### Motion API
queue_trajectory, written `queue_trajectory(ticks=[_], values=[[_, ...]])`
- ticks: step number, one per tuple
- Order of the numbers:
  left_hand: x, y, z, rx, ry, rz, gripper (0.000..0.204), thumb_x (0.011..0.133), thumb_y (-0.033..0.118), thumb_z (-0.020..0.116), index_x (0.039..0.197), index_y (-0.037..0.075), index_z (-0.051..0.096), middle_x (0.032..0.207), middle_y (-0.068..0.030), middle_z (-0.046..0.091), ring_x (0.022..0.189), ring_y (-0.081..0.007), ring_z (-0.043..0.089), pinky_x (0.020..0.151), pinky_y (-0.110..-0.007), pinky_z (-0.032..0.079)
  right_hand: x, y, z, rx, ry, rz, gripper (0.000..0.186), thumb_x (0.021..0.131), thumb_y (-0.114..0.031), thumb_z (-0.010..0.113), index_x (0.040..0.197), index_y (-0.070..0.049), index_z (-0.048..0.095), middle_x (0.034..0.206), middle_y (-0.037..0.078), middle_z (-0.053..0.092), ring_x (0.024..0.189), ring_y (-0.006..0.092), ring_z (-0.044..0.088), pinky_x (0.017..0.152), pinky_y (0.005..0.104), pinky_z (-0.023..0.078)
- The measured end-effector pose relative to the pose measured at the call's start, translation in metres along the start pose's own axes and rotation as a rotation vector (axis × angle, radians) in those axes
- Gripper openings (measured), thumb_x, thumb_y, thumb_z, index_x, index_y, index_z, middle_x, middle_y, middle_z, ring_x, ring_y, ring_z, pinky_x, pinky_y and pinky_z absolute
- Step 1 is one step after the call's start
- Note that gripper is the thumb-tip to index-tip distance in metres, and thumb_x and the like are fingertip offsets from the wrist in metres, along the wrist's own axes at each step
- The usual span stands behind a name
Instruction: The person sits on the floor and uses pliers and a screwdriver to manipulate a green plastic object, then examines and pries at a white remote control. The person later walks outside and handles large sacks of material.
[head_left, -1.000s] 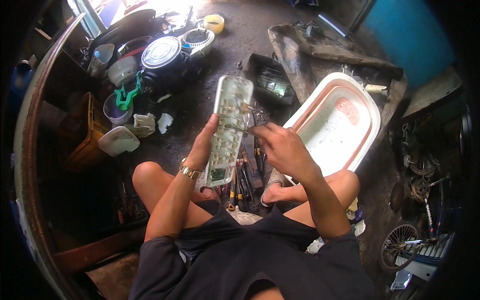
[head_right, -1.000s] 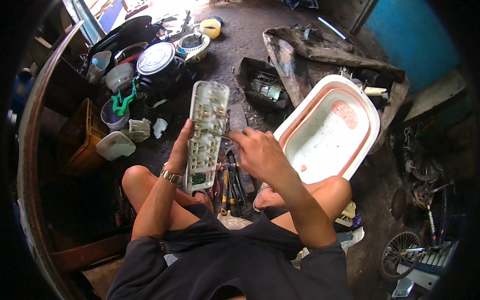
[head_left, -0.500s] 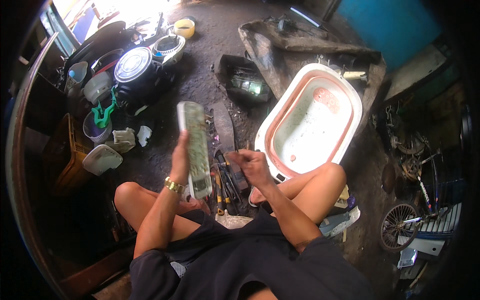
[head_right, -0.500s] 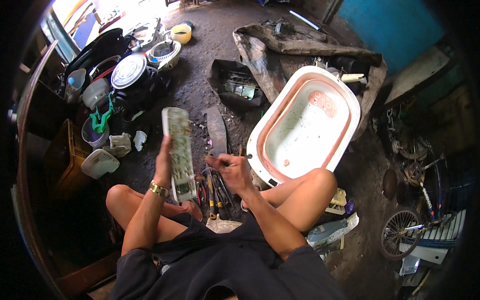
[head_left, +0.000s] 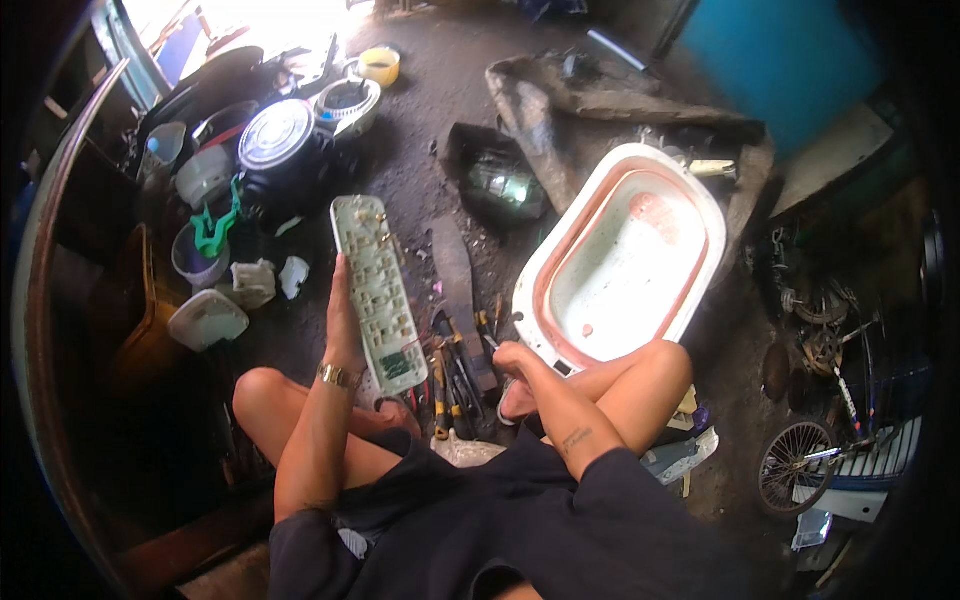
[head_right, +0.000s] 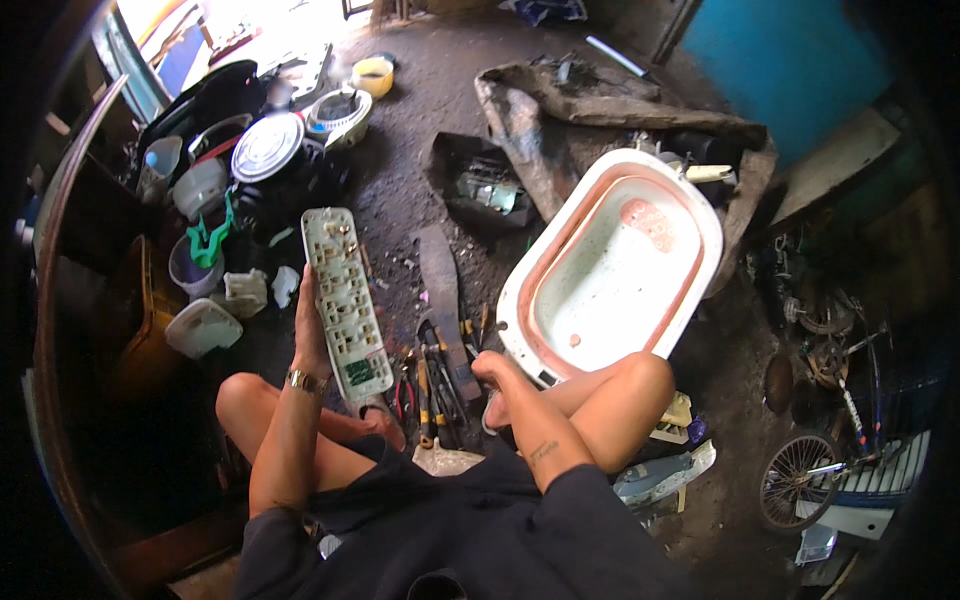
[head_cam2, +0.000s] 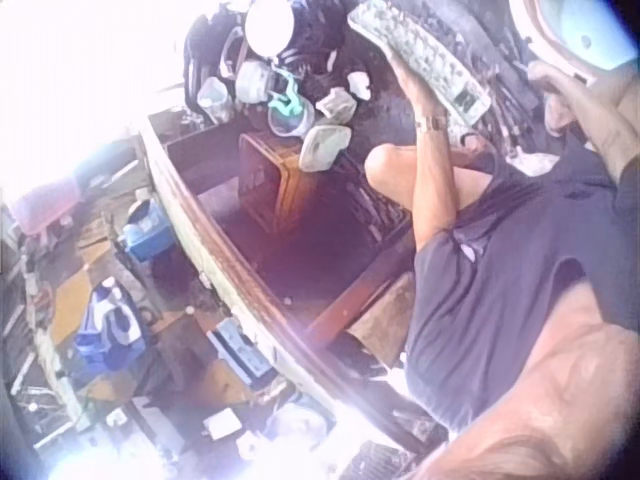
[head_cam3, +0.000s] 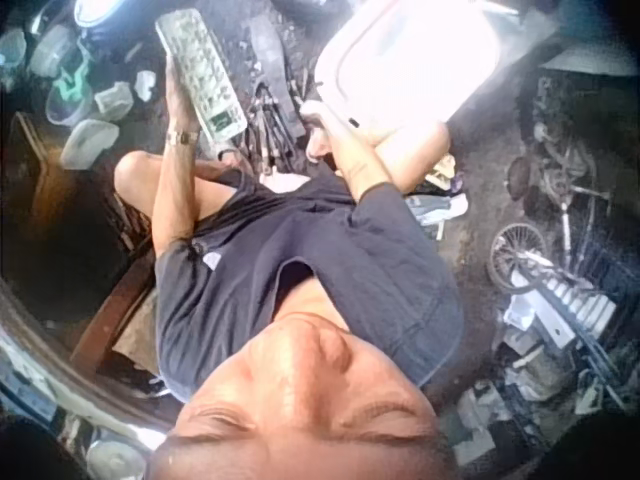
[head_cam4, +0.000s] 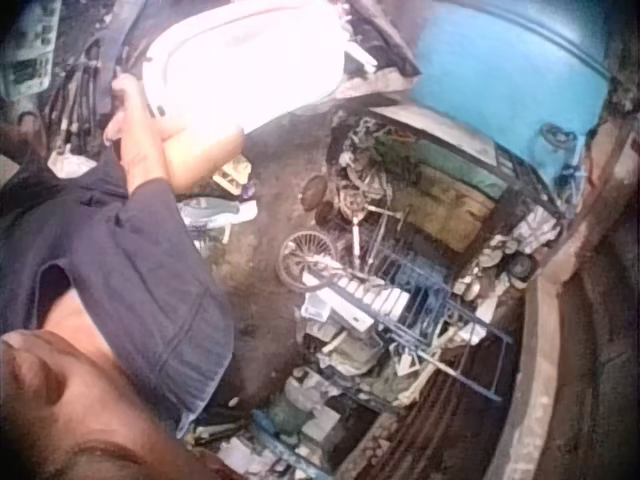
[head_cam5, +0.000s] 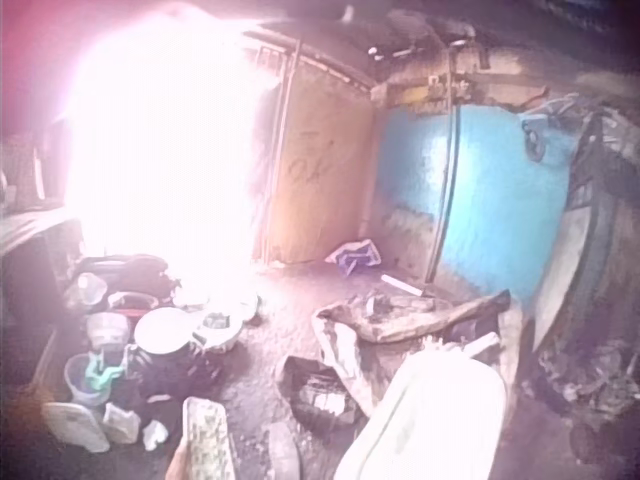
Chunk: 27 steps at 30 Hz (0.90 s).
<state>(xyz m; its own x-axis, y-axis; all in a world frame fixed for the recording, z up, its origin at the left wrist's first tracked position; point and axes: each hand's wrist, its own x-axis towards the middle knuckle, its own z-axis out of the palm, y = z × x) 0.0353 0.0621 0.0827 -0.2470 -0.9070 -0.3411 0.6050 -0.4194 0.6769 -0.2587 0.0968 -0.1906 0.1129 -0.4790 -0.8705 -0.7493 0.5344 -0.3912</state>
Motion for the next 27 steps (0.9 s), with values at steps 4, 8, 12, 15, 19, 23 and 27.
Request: queue_trajectory(ticks=[4, 8, 12, 15, 19, 23, 27], values=[[0.011, -0.001, 0.003, -0.235, -0.107, -0.071, 0.073, 0.093, 0.071, 0.042, 0.13, 0.01, 0.057, 0.109, -0.0139, 0.069, 0.085, -0.0336, 0.072, 0.072, -0.052, 0.062, -0.054, -0.003, 0.056, 0.651, -0.213, -0.202, 0.021, 0.09, -0.012, 0.057, 0.104, 0.001, 0.066, 0.082, 0.018, 0.069, 0.059, 0.0303, 0.066, 0.049, 0.0421, 0.051], [0.014, 0.006, 0.032, -0.314, -0.256, -0.013, 0.077, 0.095, 0.069, 0.039, 0.135, 0.005, 0.053, 0.113, -0.0157, 0.068, 0.087, -0.0339, 0.072, 0.076, -0.047, 0.062, -0.067, 0.009, 0.072, -0.319, -0.068, -0.318, 0.041, 0.094, -0.031, 0.061, 0.115, 0.004, 0.06, 0.094, 0.025, 0.069, 0.08, 0.0361, 0.07, 0.071, 0.0443, 0.054], [-0.012, 0.021, 0.036, -0.253, -0.3, 0.1, 0.083, 0.095, 0.071, 0.035, 0.139, 0.002, 0.049, 0.123, -0.0199, 0.064, 0.102, -0.0345, 0.068, 0.087, -0.051, 0.058, -0.16, -0.06, -0.019, -0.108, 0.21, -0.124, 0.052, 0.09, -0.027, 0.064, 0.129, 0.004, 0.052, 0.101, 0.028, 0.069, 0.094, 0.0363, 0.069, 0.082, 0.0433, 0.053], [-0.002, 0.024, 0.036, -0.193, -0.327, 0.156, 0.088, 0.094, 0.074, 0.033, 0.14, 0.0, 0.047, 0.126, -0.0205, 0.062, 0.104, -0.0329, 0.067, 0.088, -0.051, 0.057, -0.177, -0.039, -0.056, -0.381, 0.326, -0.258, 0.049, 0.086, -0.023, 0.066, 0.125, 0.002, 0.051, 0.098, 0.028, 0.068, 0.092, 0.0421, 0.067, 0.083, 0.0453, 0.054], [0.002, 0.022, 0.022, -0.201, -0.357, 0.147, 0.09, 0.093, 0.076, 0.033, 0.139, 0.0, 0.047, 0.125, -0.0191, 0.063, 0.102, -0.0297, 0.068, 0.087, -0.047, 0.058, -0.234, -0.069, -0.091, -0.224, 0.471, -0.476, 0.045, 0.089, -0.016, 0.065, 0.13, -0.003, 0.053, 0.096, 0.023, 0.07, 0.089, 0.0387, 0.069, 0.081, 0.043, 0.054], [-0.005, 0.016, 0.021, -0.167, -0.336, 0.185, 0.086, 0.095, 0.073, 0.033, 0.137, -0.001, 0.049, 0.123, -0.0186, 0.064, 0.102, -0.0283, 0.068, 0.087, -0.044, 0.058, -0.361, -0.143, -0.096, 0.248, 0.378, -0.701, 0.052, 0.093, -0.008, 0.062, 0.144, -0.012, 0.051, 0.086, 0.014, 0.069, 0.071, 0.0179, 0.066, 0.068, 0.0315, 0.053], [-0.001, 0.009, 0.022, -0.029, -0.259, 0.214, 0.092, 0.091, 0.078, 0.035, 0.135, -0.002, 0.049, 0.123, -0.0176, 0.063, 0.101, -0.0272, 0.068, 0.086, -0.046, 0.059, -0.396, -0.168, -0.081, -0.042, 0.632, -1.08, 0.045, 0.092, -0.008, 0.064, 0.137, -0.013, 0.059, 0.083, 0.015, 0.068, 0.066, 0.0234, 0.064, 0.063, 0.0357, 0.052]])
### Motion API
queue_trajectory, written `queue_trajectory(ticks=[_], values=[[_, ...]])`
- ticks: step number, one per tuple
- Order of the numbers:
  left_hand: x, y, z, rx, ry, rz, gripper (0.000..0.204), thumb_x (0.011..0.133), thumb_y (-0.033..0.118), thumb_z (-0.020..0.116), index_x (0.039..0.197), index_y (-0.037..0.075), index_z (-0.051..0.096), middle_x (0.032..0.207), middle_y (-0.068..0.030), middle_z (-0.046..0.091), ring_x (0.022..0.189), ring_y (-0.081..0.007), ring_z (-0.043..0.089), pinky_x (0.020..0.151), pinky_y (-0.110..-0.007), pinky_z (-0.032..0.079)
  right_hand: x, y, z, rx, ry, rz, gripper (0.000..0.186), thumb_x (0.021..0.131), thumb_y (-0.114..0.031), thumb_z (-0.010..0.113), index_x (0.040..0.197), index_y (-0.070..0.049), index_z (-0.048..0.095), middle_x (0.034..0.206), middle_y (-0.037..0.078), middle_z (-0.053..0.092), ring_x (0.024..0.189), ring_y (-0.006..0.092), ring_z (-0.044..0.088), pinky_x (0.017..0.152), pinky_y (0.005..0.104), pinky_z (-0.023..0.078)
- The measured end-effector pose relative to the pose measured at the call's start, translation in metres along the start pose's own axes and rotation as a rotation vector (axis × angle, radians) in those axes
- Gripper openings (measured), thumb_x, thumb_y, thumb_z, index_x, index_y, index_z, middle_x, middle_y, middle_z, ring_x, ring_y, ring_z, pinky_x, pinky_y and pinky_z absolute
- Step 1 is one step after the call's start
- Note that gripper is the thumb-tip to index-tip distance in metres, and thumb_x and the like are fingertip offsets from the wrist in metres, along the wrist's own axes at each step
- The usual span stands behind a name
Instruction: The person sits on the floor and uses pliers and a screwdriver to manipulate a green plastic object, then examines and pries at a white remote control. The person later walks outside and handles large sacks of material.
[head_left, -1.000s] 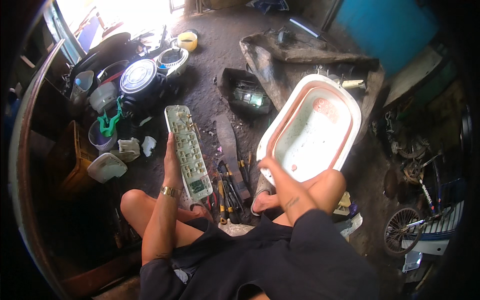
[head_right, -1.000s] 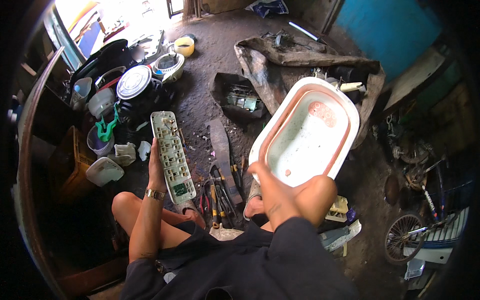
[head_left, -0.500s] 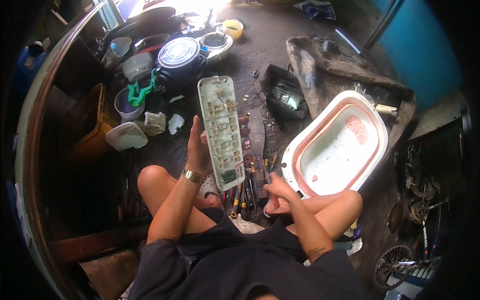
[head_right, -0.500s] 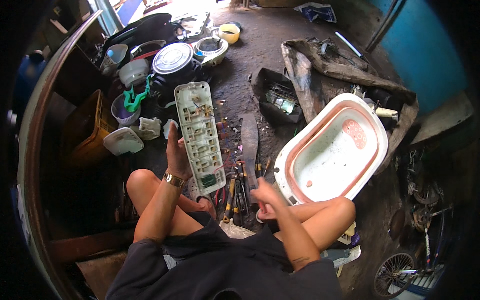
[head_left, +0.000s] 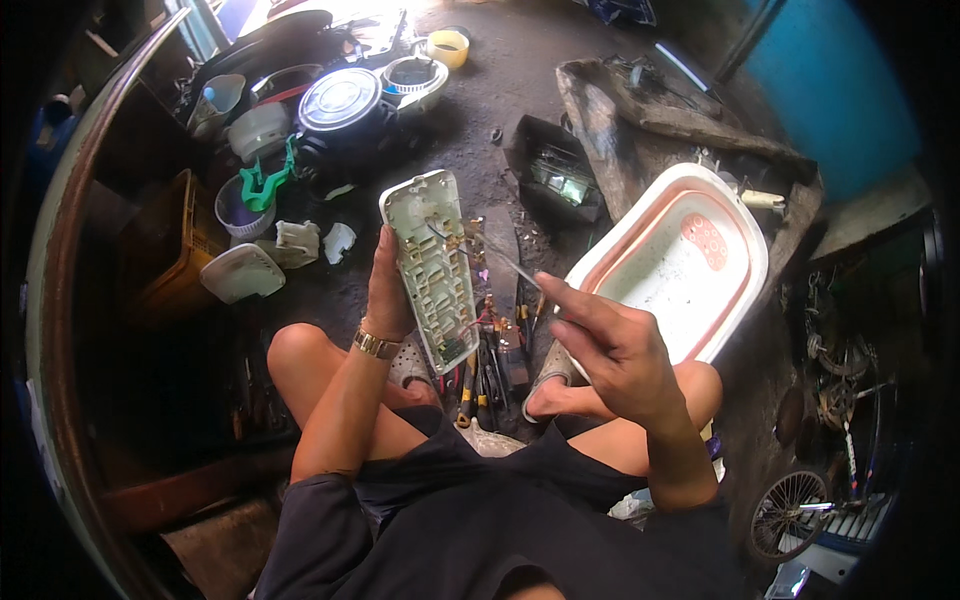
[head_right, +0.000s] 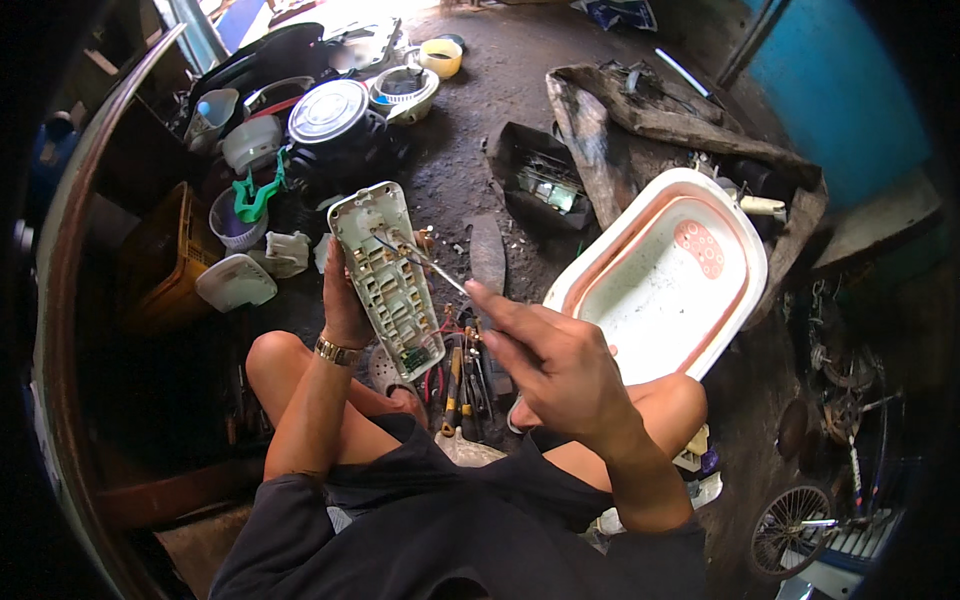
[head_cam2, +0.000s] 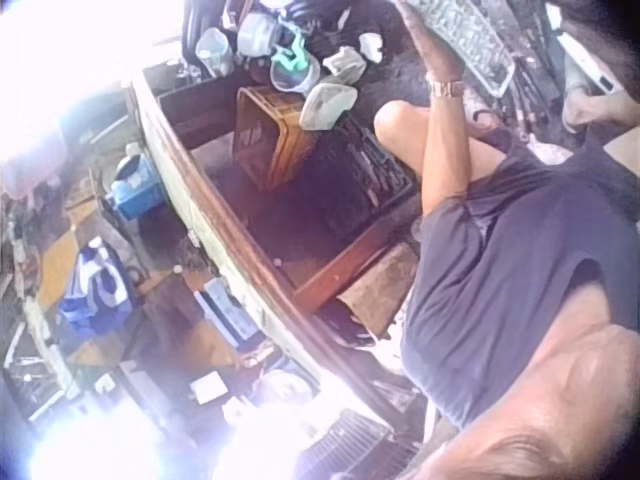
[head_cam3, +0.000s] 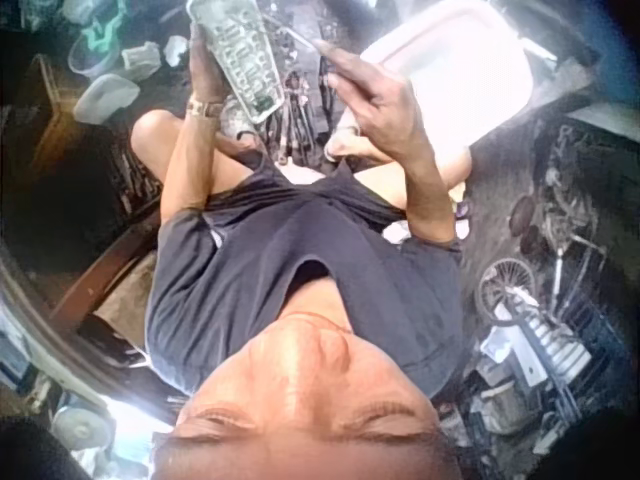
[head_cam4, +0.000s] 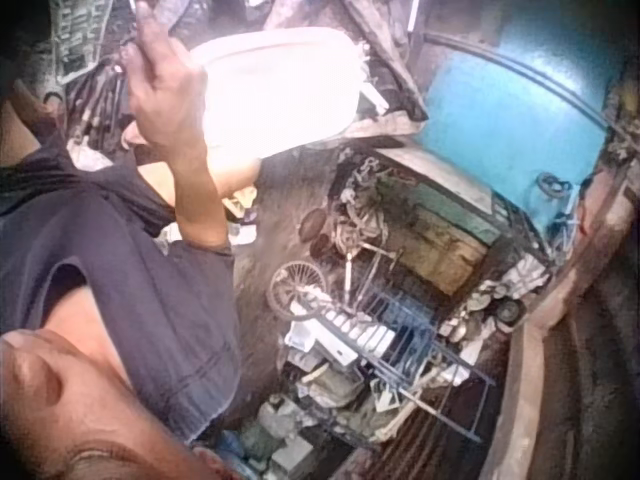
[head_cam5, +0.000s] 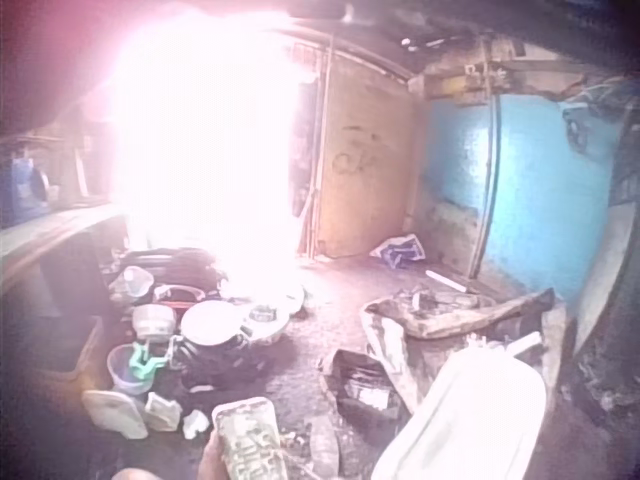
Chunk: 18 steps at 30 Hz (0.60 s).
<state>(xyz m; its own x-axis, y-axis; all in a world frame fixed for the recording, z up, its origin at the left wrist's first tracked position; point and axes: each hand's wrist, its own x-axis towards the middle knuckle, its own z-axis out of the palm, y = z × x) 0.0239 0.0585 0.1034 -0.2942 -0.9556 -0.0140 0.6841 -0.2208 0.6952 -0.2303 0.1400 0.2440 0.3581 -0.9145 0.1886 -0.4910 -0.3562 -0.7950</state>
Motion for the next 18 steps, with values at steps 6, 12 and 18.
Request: queue_trajectory(ticks=[6, 12, 18], values=[[-0.001, -0.008, 0.007, 0.137, -0.016, -0.008, 0.092, 0.09, 0.078, 0.038, 0.135, -0.002, 0.05, 0.124, -0.0146, 0.063, 0.098, -0.0219, 0.068, 0.085, -0.037, 0.058, 0.011, -0.008, 0.002, -0.126, -0.024, 0.016, 0.042, 0.092, -0.009, 0.065, 0.134, -0.011, 0.061, 0.088, 0.018, 0.07, 0.071, 0.0316, 0.067, 0.065, 0.0407, 0.051], [-0.009, -0.002, 0.008, 0.194, -0.07, 0.022, 0.084, 0.091, 0.07, 0.051, 0.132, -0.003, 0.054, 0.118, -0.0156, 0.067, 0.099, -0.0207, 0.068, 0.086, -0.033, 0.056, 0.012, -0.001, 0.011, -0.046, 0.005, 0.023, 0.04, 0.093, -0.009, 0.064, 0.133, -0.01, 0.061, 0.094, 0.019, 0.071, 0.076, 0.0321, 0.069, 0.069, 0.0394, 0.052], [-0.012, 0.0, 0.016, 0.208, -0.053, 0.017, 0.085, 0.09, 0.072, 0.051, 0.129, -0.004, 0.056, 0.111, -0.0138, 0.069, 0.096, -0.0178, 0.068, 0.084, -0.031, 0.056, 0.011, -0.005, 0.011, -0.055, 0.008, 0.051, 0.041, 0.092, -0.009, 0.065, 0.133, -0.01, 0.062, 0.092, 0.019, 0.071, 0.074, 0.0309, 0.069, 0.068, 0.0387, 0.052]])
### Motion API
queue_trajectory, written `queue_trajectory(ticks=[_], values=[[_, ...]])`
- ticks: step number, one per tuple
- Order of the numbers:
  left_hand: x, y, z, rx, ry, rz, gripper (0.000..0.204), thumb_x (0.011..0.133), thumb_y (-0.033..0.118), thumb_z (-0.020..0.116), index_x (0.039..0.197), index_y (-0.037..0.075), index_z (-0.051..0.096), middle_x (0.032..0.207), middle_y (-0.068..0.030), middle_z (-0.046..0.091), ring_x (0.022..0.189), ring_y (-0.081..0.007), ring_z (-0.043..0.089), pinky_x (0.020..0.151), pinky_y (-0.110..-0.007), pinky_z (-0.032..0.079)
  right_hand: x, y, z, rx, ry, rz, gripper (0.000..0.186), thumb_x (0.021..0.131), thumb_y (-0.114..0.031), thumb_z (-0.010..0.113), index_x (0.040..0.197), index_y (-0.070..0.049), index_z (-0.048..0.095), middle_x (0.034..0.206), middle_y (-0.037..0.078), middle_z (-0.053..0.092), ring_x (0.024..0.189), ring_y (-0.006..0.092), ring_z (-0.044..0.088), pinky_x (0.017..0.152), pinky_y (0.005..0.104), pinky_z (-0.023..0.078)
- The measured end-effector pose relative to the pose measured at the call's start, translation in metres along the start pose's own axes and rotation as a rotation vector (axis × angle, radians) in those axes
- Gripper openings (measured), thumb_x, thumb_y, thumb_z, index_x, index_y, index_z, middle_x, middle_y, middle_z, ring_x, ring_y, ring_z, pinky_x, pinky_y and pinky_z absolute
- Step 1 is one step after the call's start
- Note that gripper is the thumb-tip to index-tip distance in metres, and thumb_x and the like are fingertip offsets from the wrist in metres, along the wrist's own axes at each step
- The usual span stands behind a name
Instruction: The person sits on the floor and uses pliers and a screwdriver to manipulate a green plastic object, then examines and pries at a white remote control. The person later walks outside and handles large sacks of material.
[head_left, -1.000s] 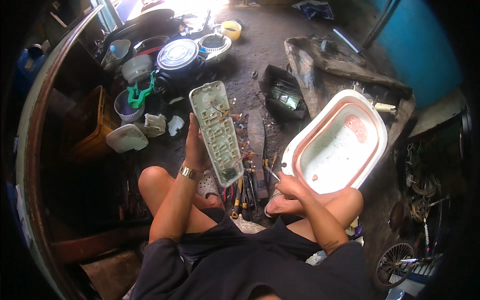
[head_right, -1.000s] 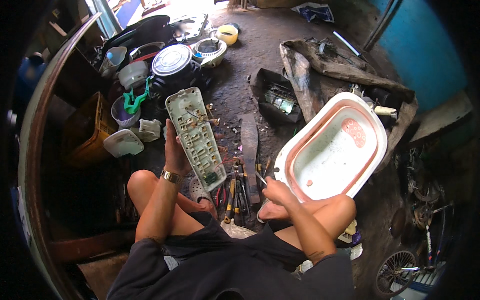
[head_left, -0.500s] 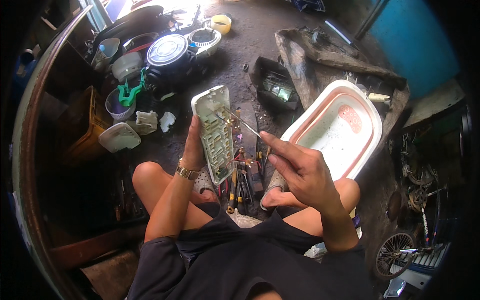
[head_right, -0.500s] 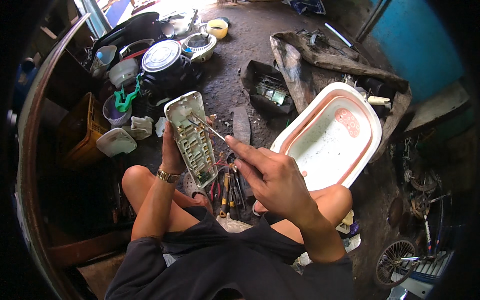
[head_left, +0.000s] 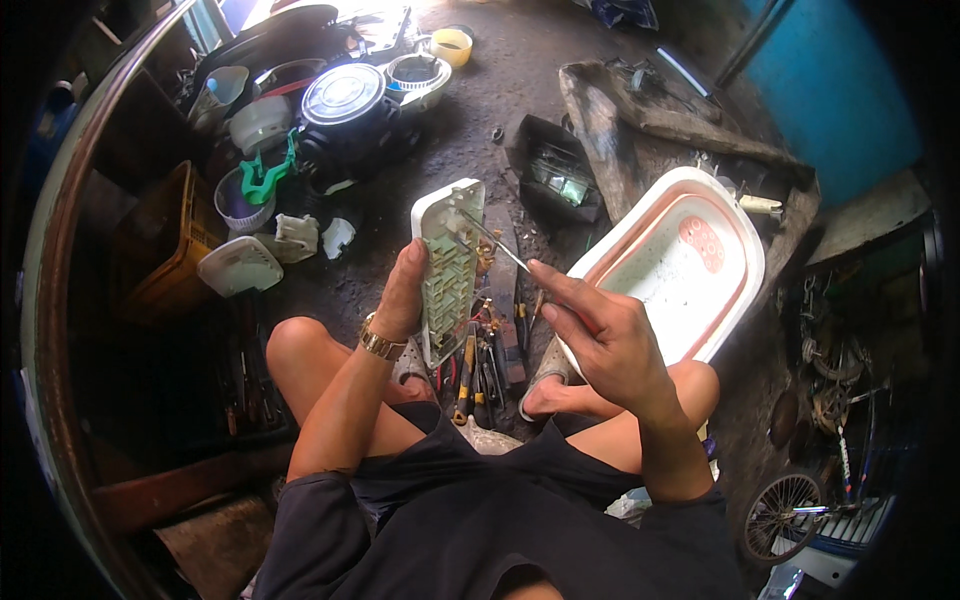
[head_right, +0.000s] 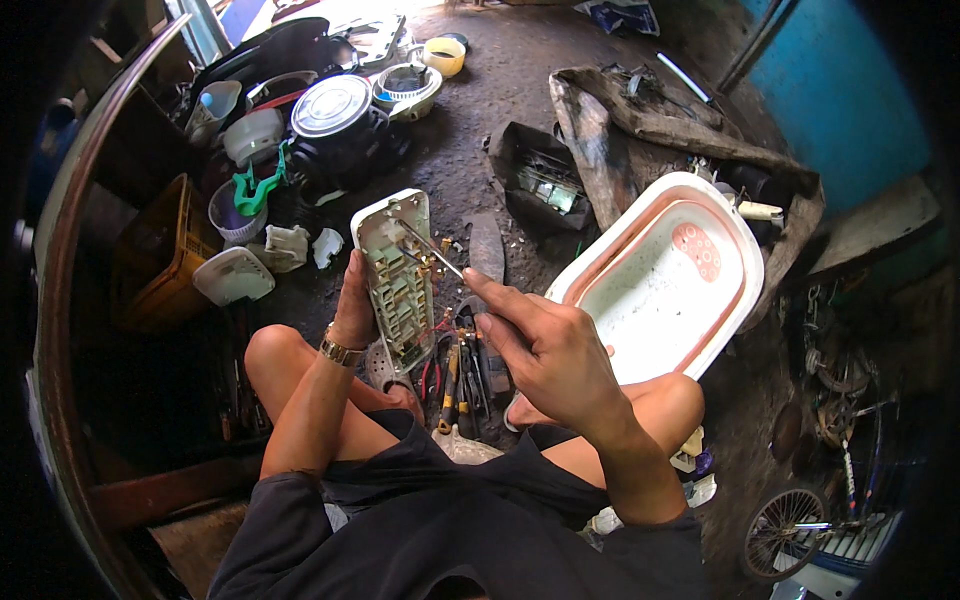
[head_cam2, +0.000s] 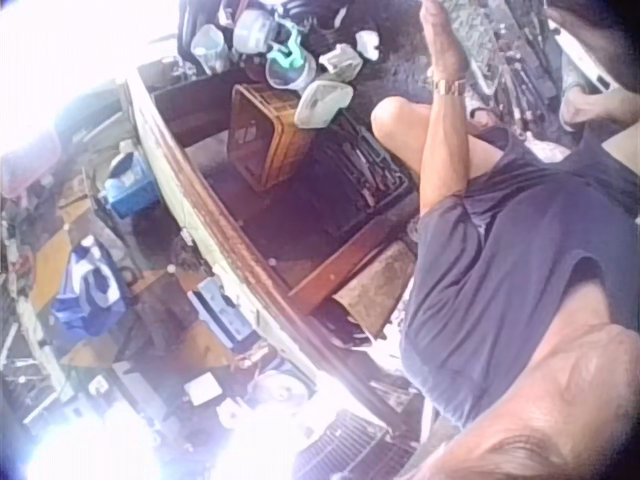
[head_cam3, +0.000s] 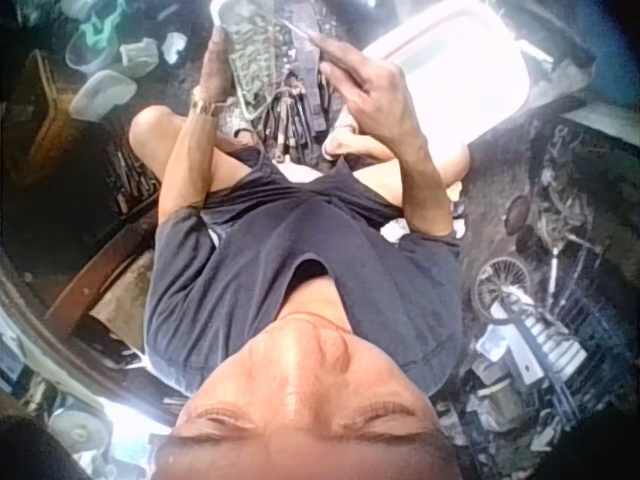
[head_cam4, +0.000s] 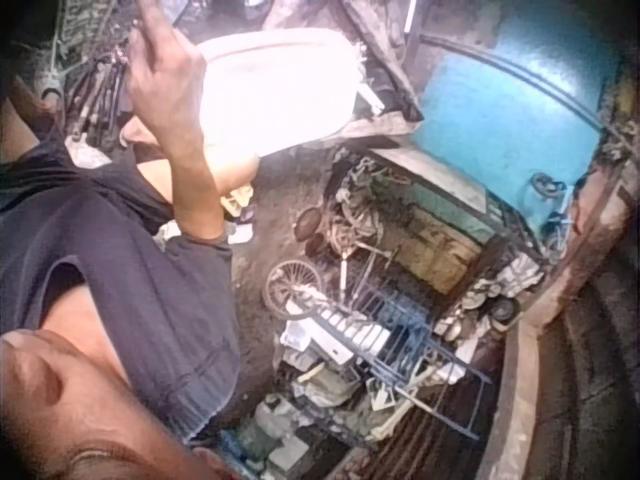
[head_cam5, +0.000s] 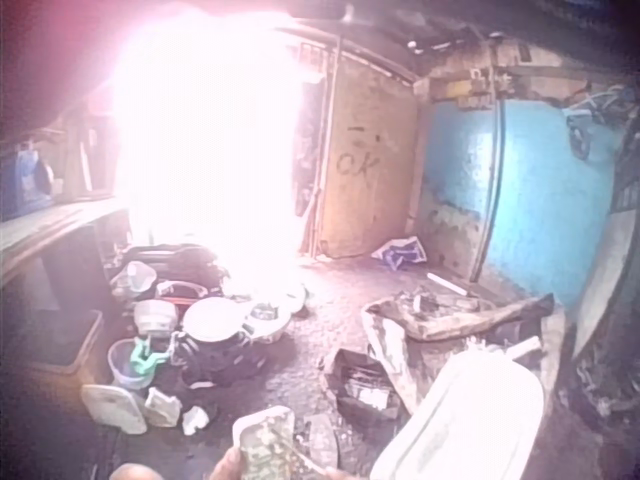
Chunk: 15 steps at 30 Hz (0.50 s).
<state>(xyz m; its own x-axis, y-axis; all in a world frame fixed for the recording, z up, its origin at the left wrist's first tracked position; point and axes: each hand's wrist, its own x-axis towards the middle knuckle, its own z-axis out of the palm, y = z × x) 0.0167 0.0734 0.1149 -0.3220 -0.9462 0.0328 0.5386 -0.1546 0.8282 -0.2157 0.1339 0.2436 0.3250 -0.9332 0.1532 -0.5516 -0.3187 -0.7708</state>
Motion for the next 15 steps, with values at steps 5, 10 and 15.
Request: queue_trajectory(ticks=[5, 10, 15], values=[[0.0, 0.003, 0.0, 0.058, -0.004, 0.02, 0.085, 0.089, 0.071, 0.053, 0.129, -0.004, 0.056, 0.109, -0.0125, 0.069, 0.095, -0.0176, 0.067, 0.085, -0.031, 0.055, -0.001, 0.0, 0.0, -0.012, -0.026, 0.028, 0.041, 0.093, -0.01, 0.065, 0.133, -0.011, 0.062, 0.089, 0.019, 0.07, 0.071, 0.0269, 0.067, 0.067, 0.0377, 0.052], [0.0, 0.014, -0.009, 0.26, -0.086, 0.053, 0.085, 0.088, 0.065, 0.063, 0.136, -0.005, 0.051, 0.119, -0.0128, 0.065, 0.105, -0.017, 0.063, 0.092, -0.033, 0.051, -0.006, 0.008, -0.008, 0.281, -0.15, 0.262, 0.04, 0.096, -0.012, 0.063, 0.135, -0.008, 0.06, 0.082, 0.008, 0.068, 0.067, 0.012, 0.06, 0.062, 0.0315, 0.049], [0.001, 0.013, 0.001, 0.358, -0.06, 0.024, 0.095, 0.082, 0.071, 0.065, 0.14, -0.003, 0.047, 0.122, -0.0119, 0.062, 0.106, -0.0176, 0.061, 0.087, -0.035, 0.054, -0.004, 0.034, -0.021, 1.365, -0.37, 0.614, 0.041, 0.098, -0.013, 0.061, 0.138, -0.002, 0.057, 0.088, -0.004, 0.067, 0.07, 0.0055, 0.054, 0.057, 0.0256, 0.045]])
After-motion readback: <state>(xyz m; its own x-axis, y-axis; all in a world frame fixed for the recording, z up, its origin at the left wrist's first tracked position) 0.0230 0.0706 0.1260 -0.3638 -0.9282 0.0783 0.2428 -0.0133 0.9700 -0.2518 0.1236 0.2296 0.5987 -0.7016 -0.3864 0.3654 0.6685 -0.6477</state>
